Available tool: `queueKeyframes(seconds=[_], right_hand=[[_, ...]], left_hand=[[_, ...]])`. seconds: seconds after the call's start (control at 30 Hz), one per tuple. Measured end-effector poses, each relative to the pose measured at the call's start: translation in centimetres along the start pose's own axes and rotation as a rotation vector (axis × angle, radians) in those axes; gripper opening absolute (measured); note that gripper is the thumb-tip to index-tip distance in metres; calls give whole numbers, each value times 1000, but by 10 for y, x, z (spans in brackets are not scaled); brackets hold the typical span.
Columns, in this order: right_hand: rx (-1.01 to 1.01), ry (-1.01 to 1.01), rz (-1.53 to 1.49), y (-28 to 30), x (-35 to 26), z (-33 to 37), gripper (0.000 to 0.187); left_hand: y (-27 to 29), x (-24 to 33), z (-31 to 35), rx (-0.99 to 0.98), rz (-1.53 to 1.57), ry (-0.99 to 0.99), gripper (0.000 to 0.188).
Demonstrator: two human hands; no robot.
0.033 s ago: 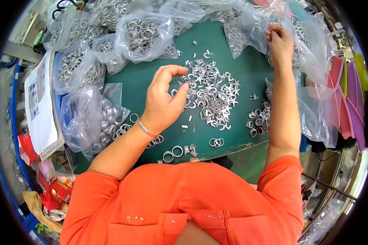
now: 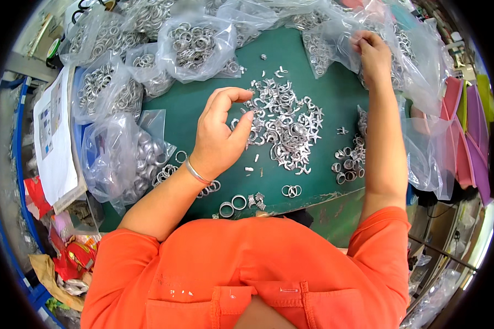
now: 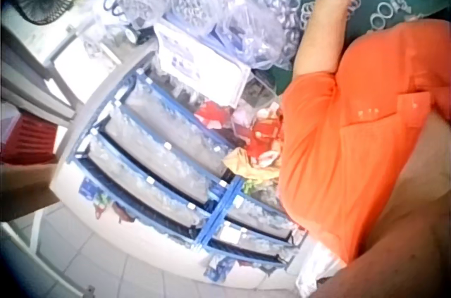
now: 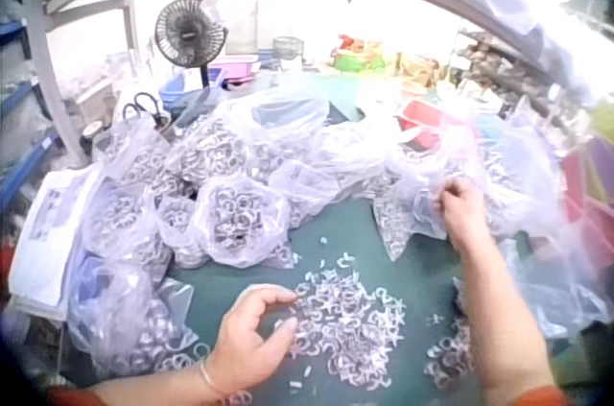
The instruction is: The person sorts small metal rings and star-shaped components by hand from a pile on the table, placing them into plastic bags.
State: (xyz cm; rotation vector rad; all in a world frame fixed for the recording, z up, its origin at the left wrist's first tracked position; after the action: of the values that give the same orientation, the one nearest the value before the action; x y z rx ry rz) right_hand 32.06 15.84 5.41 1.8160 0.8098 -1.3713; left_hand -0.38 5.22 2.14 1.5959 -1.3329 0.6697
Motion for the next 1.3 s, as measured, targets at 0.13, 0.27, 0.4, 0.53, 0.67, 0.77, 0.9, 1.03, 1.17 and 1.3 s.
queueKeyframes(seconds=[0.13, 0.27, 0.4, 0.53, 0.67, 0.77, 0.9, 1.03, 1.17, 1.3], right_hand=[[-208, 53, 439, -12, 2, -12, 19], [54, 629, 605, -22, -15, 16, 19], [-426, 743, 445, -45, -8, 103, 20], [-536, 686, 546, -42, 22, 149, 19], [-255, 340, 463, -22, 31, 148, 12], [-317, 463, 470, -13, 28, 157, 16], [-635, 561, 456, -19, 18, 204, 30], [-489, 628, 542, -14, 19, 216, 34], [-410, 638, 488, -12, 25, 216, 25], [-409, 678, 341, -24, 20, 206, 15]], left_hand=[[8, -4, 0, -25, -75, -56, 25], [11, -13, -4, -119, -113, -69, 24], [-5, -19, 3, -293, -254, -153, 29], [-25, -26, 9, -358, -365, -184, 26], [-25, -40, 9, -342, -320, -152, 21], [-23, -36, 9, -300, -289, -141, 20], [-25, -18, 5, -316, -250, -151, 19], [-29, -22, 8, -420, -326, -180, 17], [-31, -32, 8, -389, -299, -193, 15], [-27, -30, 7, -308, -232, -136, 10]])
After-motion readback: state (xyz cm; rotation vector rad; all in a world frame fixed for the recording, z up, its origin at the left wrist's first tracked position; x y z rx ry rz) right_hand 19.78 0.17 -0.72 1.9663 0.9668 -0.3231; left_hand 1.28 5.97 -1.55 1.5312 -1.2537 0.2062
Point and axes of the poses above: each hand's wrist, its own z-axis away from the middle knuckle, its own y-axis out of the back of the hand, x = y × z, the point moved 1 cm from there along -z, towards the middle knuckle, and after that the axes turned 5 degrees about x, right-handed, at the moved point
